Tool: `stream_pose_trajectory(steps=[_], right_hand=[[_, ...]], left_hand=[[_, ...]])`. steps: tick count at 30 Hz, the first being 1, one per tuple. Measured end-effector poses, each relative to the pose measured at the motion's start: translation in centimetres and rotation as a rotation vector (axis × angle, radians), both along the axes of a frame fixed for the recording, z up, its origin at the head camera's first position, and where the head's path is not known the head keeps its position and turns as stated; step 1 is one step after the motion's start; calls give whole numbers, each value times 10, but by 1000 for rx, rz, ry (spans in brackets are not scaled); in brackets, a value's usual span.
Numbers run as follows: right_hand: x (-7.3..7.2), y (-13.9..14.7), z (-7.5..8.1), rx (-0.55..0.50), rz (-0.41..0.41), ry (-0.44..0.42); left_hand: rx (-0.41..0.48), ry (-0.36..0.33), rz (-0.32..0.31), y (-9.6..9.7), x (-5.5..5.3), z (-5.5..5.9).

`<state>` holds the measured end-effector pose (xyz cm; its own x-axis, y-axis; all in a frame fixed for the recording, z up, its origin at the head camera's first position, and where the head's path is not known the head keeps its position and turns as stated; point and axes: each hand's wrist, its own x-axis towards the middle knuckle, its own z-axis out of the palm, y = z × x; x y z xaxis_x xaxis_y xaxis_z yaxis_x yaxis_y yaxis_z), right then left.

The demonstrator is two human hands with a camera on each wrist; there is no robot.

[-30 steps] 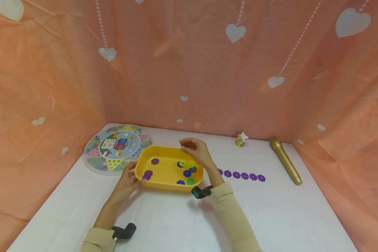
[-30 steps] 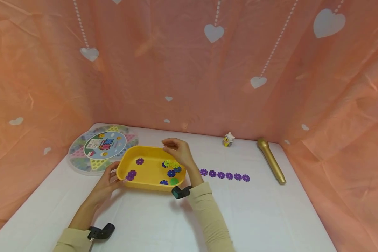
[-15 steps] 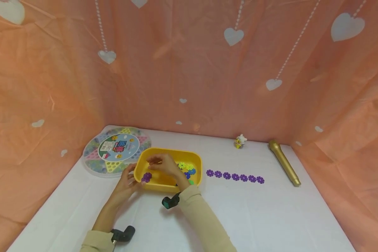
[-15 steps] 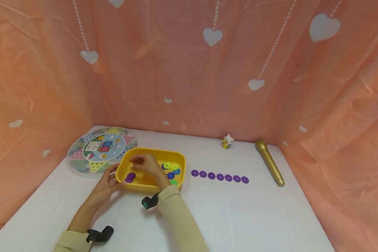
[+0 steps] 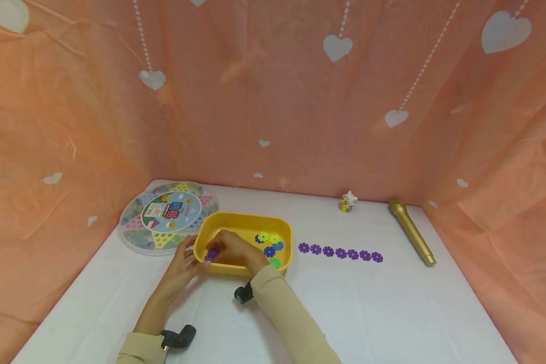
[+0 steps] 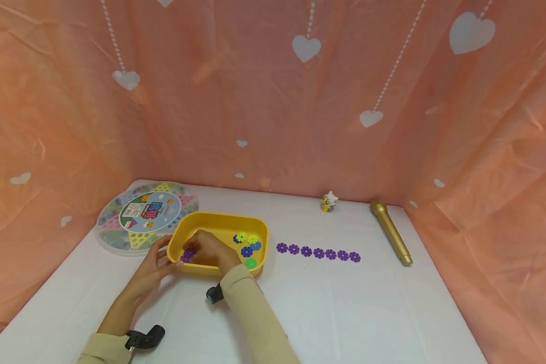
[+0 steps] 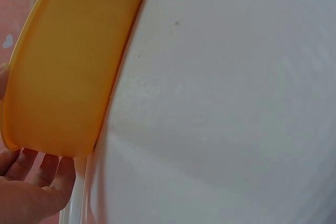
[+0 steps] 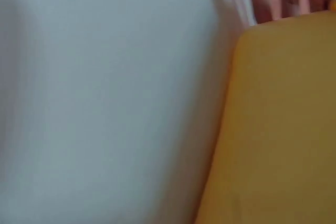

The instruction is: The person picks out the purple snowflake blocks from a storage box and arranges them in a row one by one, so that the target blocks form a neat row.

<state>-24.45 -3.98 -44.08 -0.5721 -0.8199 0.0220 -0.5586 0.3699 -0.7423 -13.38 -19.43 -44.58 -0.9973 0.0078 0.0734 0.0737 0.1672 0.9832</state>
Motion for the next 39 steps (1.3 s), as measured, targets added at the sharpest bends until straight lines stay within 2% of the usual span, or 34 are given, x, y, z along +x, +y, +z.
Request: stream_pose_trajectory(steps=[3, 9, 14, 19, 25, 28, 34, 39], right_hand=[[0, 0, 0, 14, 22, 41], [1, 2, 2, 38, -4, 33], [0, 7, 4, 54, -74, 36], [-4, 26, 20, -40, -192, -29], [-17, 86, 44, -205, -319, 17], [-24, 123, 48, -257, -404, 28], [-30, 195, 42, -261, -521, 79], [-25, 248, 37, -237, -602, 94]], left_hand=[[14, 5, -9, 0, 0, -1], [37, 0, -13, 0, 0, -2], [40, -16, -8, 0, 1, -1], [40, -44, -6, 0, 0, -1], [-8, -66, 12, 1, -1, 1], [-10, -67, 15, 0, -1, 1], [-11, -47, 7, -2, -1, -1], [22, -52, -6, -1, -2, -2]])
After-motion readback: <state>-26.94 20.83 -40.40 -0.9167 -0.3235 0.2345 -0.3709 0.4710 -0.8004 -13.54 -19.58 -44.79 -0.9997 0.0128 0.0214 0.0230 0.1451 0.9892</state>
